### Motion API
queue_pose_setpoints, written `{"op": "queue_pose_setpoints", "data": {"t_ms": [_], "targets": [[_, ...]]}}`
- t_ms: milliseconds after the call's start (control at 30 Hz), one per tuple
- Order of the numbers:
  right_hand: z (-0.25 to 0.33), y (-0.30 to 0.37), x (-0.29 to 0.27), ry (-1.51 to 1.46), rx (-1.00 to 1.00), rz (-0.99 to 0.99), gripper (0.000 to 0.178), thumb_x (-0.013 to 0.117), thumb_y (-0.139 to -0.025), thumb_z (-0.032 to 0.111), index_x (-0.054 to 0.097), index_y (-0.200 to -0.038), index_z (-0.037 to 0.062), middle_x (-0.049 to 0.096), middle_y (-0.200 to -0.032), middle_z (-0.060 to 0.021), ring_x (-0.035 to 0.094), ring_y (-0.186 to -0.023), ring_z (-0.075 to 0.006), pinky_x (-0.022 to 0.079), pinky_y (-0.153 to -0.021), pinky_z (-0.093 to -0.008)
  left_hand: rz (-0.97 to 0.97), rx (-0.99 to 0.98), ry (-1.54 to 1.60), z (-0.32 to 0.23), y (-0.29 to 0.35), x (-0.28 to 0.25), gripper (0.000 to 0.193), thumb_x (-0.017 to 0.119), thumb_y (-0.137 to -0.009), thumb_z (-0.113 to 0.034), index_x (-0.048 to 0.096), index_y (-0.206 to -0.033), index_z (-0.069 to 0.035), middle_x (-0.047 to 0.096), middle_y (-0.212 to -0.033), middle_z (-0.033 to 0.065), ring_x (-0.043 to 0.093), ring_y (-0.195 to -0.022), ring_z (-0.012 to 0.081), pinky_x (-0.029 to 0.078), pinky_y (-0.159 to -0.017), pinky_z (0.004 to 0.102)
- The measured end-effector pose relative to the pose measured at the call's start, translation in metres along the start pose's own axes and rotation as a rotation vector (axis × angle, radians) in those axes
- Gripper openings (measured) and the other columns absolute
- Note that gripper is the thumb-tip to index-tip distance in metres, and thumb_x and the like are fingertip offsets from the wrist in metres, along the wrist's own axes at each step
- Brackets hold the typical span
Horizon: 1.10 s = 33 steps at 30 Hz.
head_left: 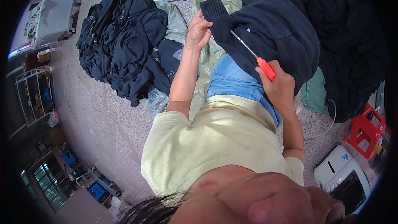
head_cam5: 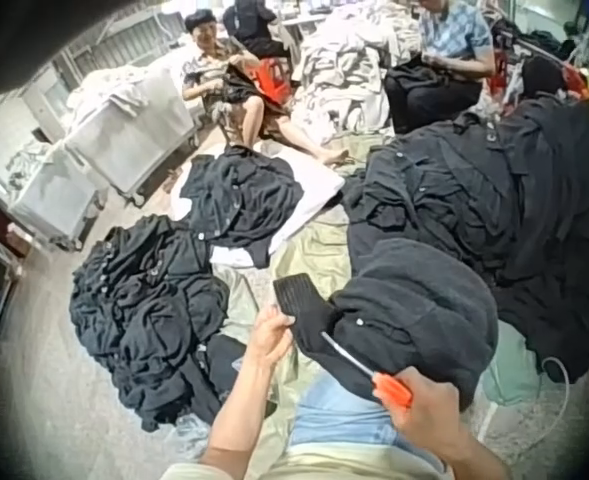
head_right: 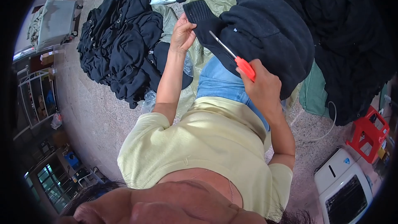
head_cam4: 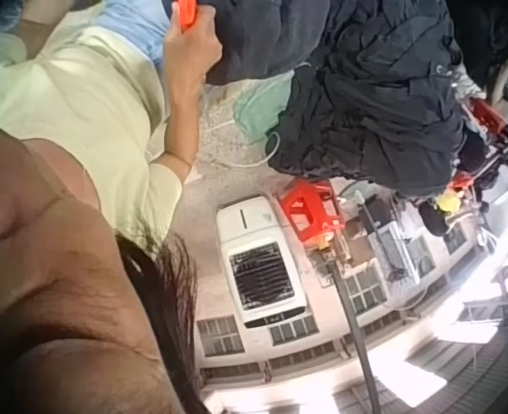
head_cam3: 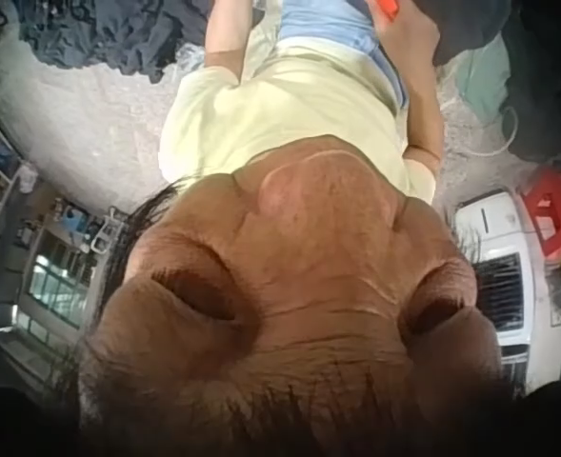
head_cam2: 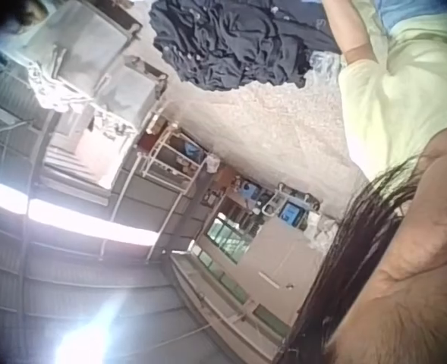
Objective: Trimming loose threads and sealing eyelets on black garments using a handheld thread burner.
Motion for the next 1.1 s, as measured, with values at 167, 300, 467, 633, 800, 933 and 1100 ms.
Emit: {"op": "queue_pose_setpoints", "data": {"t_ms": [167,300,467,633,800,933,1100], "targets": [[-0.001,-0.011,0.008,0.090,-0.038,0.019,0.031,0.072,-0.088,0.035,0.055,-0.085,0.0093,0.063,-0.065,-0.0120,0.062,-0.056,-0.0347,0.044,-0.047,-0.0410,-0.067,-0.050,-0.071,0.014,0.005,0.000,0.060,0.044,-0.073,0.020,0.047,-0.132,0.007,0.061,-0.125,0.0194,0.063,-0.115,0.0289,0.050,-0.102,0.0390],[-0.006,-0.008,0.003,0.088,0.011,0.087,0.029,0.072,-0.089,0.036,0.059,-0.091,0.0099,0.064,-0.067,-0.0128,0.063,-0.058,-0.0351,0.046,-0.049,-0.0412,-0.087,-0.022,-0.005,0.015,-0.003,-0.019,0.052,0.044,-0.078,0.015,0.048,-0.129,0.008,0.062,-0.123,0.0201,0.063,-0.115,0.0303,0.051,-0.102,0.0424],[-0.030,0.005,-0.015,0.009,0.186,0.007,0.026,0.071,-0.089,0.033,0.062,-0.097,0.0105,0.066,-0.073,-0.0156,0.065,-0.069,-0.0389,0.048,-0.057,-0.0443,-0.470,-0.545,-0.046,0.079,0.042,-0.061,0.025,0.054,-0.083,0.001,0.060,-0.107,-0.002,0.068,-0.099,0.0097,0.069,-0.090,0.0249,0.061,-0.076,0.0420],[-0.027,0.013,-0.027,-0.042,0.220,0.032,0.027,0.072,-0.089,0.033,0.062,-0.096,0.0100,0.064,-0.069,-0.0155,0.064,-0.066,-0.0389,0.047,-0.056,-0.0439,-0.210,-0.194,-0.043,0.038,0.020,-0.026,0.062,0.043,-0.071,0.020,0.051,-0.127,-0.006,0.061,-0.121,0.0127,0.063,-0.112,0.0311,0.057,-0.091,0.0416],[-0.006,0.007,-0.032,-0.033,0.102,0.013,0.029,0.073,-0.088,0.034,0.060,-0.091,0.0082,0.062,-0.063,-0.0154,0.063,-0.061,-0.0378,0.046,-0.053,-0.0430,0.068,-0.151,0.110,0.001,0.004,0.029,0.070,0.040,-0.071,0.020,0.042,-0.139,0.005,0.054,-0.137,0.0210,0.052,-0.129,0.0341,0.043,-0.110,0.0460],[-0.001,0.005,-0.032,0.046,0.064,0.105,0.032,0.073,-0.087,0.035,0.058,-0.086,0.0071,0.061,-0.061,-0.0156,0.063,-0.059,-0.0372,0.045,-0.051,-0.0435,0.080,-0.126,0.149,0.003,0.001,0.011,0.069,0.039,-0.071,0.019,0.043,-0.139,0.006,0.052,-0.139,0.0227,0.048,-0.133,0.0361,0.037,-0.114,0.0484],[-0.013,0.015,-0.033,0.076,0.071,0.165,0.032,0.072,-0.088,0.036,0.058,-0.087,0.0073,0.061,-0.061,-0.0156,0.063,-0.061,-0.0384,0.045,-0.052,-0.0451,0.108,-0.156,0.278,0.011,-0.004,-0.015,0.053,0.043,-0.078,0.010,0.051,-0.131,0.008,0.056,-0.136,0.0225,0.051,-0.129,0.0364,0.035,-0.115,0.0478]]}}
Point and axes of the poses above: each hand's wrist, its own y-axis away from the middle knuckle, its own x-axis out of the palm, z = x × y, the point moved 6 cm from there along -y, towards the middle knuckle
